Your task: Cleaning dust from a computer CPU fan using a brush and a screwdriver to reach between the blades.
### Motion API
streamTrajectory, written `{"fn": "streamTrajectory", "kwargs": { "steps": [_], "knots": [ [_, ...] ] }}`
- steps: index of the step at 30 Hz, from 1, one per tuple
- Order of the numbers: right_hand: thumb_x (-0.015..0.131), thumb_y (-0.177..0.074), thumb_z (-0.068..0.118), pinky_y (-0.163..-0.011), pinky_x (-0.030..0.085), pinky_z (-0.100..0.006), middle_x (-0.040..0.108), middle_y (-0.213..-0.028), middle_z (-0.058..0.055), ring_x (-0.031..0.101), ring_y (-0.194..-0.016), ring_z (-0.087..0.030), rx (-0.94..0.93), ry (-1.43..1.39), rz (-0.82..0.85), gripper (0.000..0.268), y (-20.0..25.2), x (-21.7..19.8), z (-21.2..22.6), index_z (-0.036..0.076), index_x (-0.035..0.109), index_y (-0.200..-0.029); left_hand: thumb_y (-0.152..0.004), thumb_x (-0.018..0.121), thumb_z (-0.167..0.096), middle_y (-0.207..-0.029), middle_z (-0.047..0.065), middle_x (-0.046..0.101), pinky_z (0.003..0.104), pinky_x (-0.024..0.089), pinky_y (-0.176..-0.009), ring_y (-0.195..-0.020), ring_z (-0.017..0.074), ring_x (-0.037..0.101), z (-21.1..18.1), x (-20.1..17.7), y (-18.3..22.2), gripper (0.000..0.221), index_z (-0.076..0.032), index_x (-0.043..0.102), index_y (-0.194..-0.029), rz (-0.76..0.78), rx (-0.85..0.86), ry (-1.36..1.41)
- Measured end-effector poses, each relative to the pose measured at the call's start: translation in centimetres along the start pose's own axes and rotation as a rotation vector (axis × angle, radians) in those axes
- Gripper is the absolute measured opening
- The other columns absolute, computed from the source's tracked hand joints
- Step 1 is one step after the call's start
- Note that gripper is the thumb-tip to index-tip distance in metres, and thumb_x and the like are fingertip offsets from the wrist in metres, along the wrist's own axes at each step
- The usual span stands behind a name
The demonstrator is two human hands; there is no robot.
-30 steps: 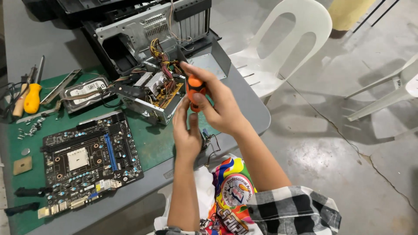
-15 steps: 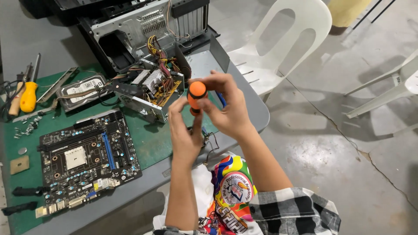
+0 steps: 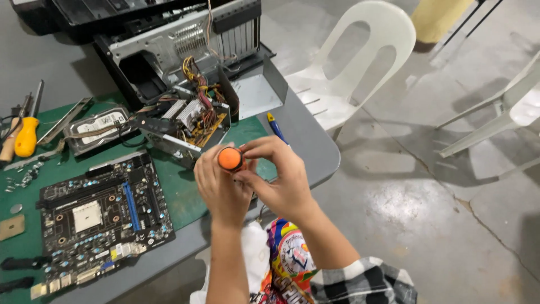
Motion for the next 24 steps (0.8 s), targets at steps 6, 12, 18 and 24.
{"fn": "streamTrajectory", "kwargs": {
  "steps": [6, 12, 18, 24],
  "knots": [
    [0.068, -0.099, 0.022, -0.099, 0.057, -0.043, 0.07, -0.12, -0.014, 0.071, -0.114, -0.032, -0.104, 0.134, -0.148, 0.028, 0.7, -1.1, 0.1, 0.002, 0.068, -0.119, -0.097, 0.065, -0.008, -0.112, 0.018, 0.067, 0.057, 0.045, -0.107, -0.104, 0.0438, 0.068, -1.5, -0.7, -0.8, 0.031, 0.003, 0.06, -0.125, 0.221, -0.006, 0.387],
    [0.074, -0.093, 0.04, -0.104, 0.05, -0.052, 0.062, -0.126, -0.02, 0.061, -0.122, -0.04, -0.102, 0.233, -0.074, 0.06, 5.2, -1.0, -2.2, 0.001, 0.062, -0.138, -0.079, 0.09, -0.025, -0.094, 0.005, 0.061, 0.048, 0.054, -0.102, -0.086, 0.0335, 0.068, -0.1, 0.1, 0.3, 0.038, -0.008, 0.064, -0.101, 0.132, -0.138, 0.345],
    [0.072, -0.095, 0.032, -0.123, 0.041, -0.057, 0.057, -0.148, -0.016, 0.056, -0.14, -0.039, -0.077, 0.415, 0.048, 0.062, 5.6, 1.5, 0.1, 0.003, 0.049, -0.145, -0.105, 0.054, -0.037, -0.132, 0.012, 0.058, 0.046, 0.044, -0.108, -0.124, 0.029, 0.058, -1.3, 0.3, 0.2, 0.042, -0.007, 0.049, -0.135, 0.292, -0.097, 0.328],
    [0.065, -0.093, 0.021, -0.121, 0.039, -0.051, 0.05, -0.149, -0.024, 0.049, -0.141, -0.041, 0.074, 0.404, 0.015, 0.069, 2.6, 0.0, -1.1, -0.003, 0.037, -0.152, -0.112, 0.044, -0.015, -0.169, 0.012, 0.033, 0.063, 0.02, -0.132, -0.156, 0.0359, 0.041, -3.2, 0.7, 0.5, 0.061, -0.008, 0.013, -0.164, 0.567, -0.04, 0.469]
  ]
}}
Point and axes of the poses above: each hand's wrist, its own y-axis away from the middle knuckle, its own x-axis out of the palm, z = x × y, the point moved 6 cm from there along -y, towards the middle knuckle
